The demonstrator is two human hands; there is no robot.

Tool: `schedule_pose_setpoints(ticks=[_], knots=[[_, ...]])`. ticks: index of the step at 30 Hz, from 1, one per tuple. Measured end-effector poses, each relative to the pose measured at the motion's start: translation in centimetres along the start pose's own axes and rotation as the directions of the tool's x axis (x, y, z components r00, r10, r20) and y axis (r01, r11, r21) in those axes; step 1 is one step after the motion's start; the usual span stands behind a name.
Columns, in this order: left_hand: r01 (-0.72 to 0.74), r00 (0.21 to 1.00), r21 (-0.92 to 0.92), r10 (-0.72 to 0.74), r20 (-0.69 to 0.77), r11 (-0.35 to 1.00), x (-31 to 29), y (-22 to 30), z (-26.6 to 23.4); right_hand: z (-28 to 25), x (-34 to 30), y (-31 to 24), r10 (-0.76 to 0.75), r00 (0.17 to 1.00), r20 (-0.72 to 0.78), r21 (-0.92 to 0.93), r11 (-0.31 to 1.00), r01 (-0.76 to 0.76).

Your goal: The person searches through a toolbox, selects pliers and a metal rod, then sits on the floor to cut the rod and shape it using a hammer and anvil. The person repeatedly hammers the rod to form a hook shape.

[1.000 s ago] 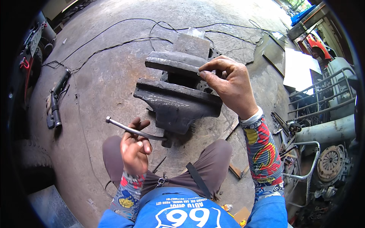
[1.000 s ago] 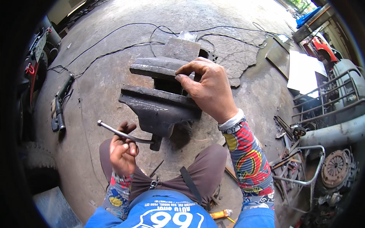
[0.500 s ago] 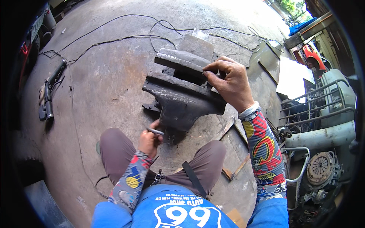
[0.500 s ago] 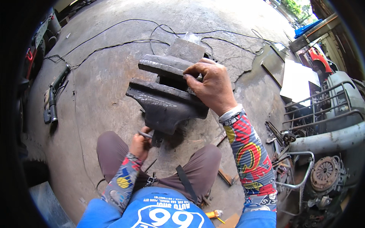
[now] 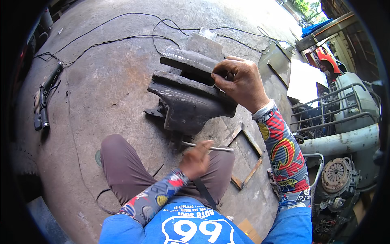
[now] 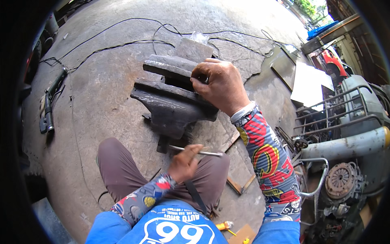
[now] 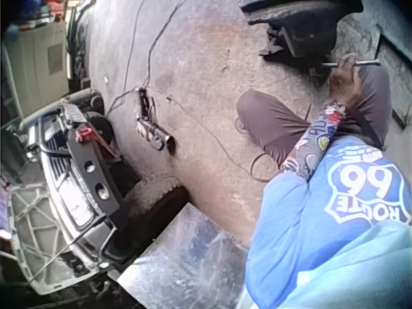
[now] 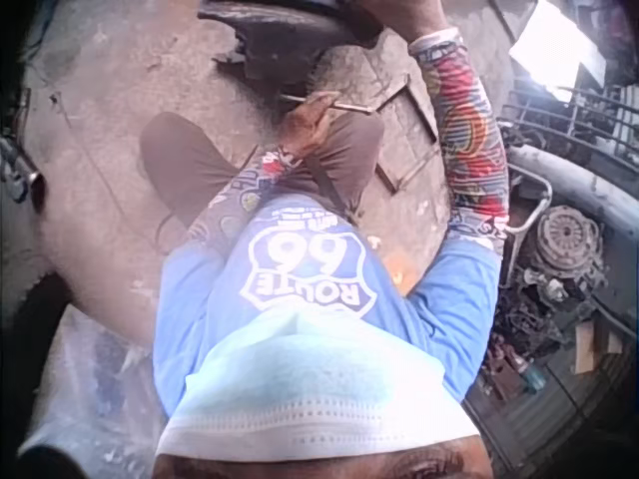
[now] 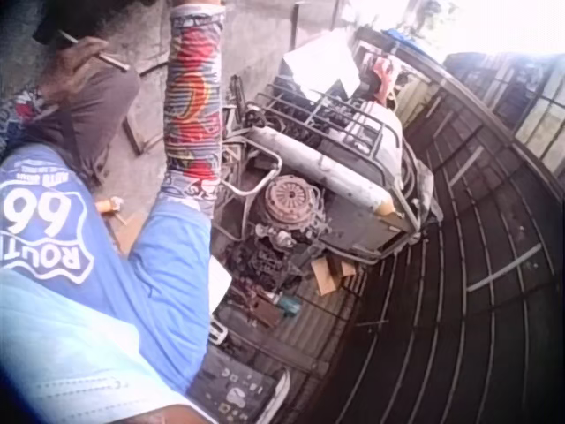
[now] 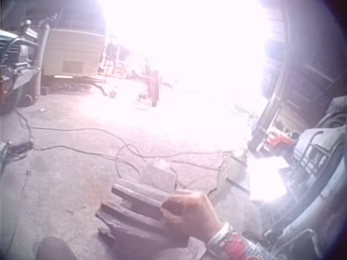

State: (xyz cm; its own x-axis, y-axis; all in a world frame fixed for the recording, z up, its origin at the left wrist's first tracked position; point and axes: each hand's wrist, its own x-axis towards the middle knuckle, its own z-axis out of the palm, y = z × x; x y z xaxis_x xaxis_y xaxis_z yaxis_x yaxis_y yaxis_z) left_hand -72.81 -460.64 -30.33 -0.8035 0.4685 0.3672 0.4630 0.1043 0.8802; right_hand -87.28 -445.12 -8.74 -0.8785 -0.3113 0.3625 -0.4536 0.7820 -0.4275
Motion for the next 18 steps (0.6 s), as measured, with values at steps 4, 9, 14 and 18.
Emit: schedule_pose_setpoints(ticks=[4, 9, 14, 18], knots=[[0.704, 0.578, -0.609, -0.793, 0.191, 0.366, -1.1, -7.0, -5.0, 0.1, -0.2, -0.4, 0.023, 1.000, -0.021, -0.041, 0.999, -0.024], [0.168, 0.723, -0.893, -0.668, -0.176, 0.418, 0.2, -0.4, -13.4, 0.7, -0.2, -0.7, 0.071, 0.996, -0.059, -0.012, 0.997, -0.072], [-0.069, 0.954, -0.438, -0.070, -0.293, 0.896, 1.3, 6.5, -7.5, 0.1, 0.3, -1.1, 0.187, 0.982, 0.012, 0.009, 0.982, -0.187], [-0.215, 0.976, -0.053, 0.216, 0.007, 0.975, 1.0, 0.2, -0.4, 0.0, 0.9, -1.5, 0.139, 0.988, 0.062, -0.110, 0.985, -0.131]])
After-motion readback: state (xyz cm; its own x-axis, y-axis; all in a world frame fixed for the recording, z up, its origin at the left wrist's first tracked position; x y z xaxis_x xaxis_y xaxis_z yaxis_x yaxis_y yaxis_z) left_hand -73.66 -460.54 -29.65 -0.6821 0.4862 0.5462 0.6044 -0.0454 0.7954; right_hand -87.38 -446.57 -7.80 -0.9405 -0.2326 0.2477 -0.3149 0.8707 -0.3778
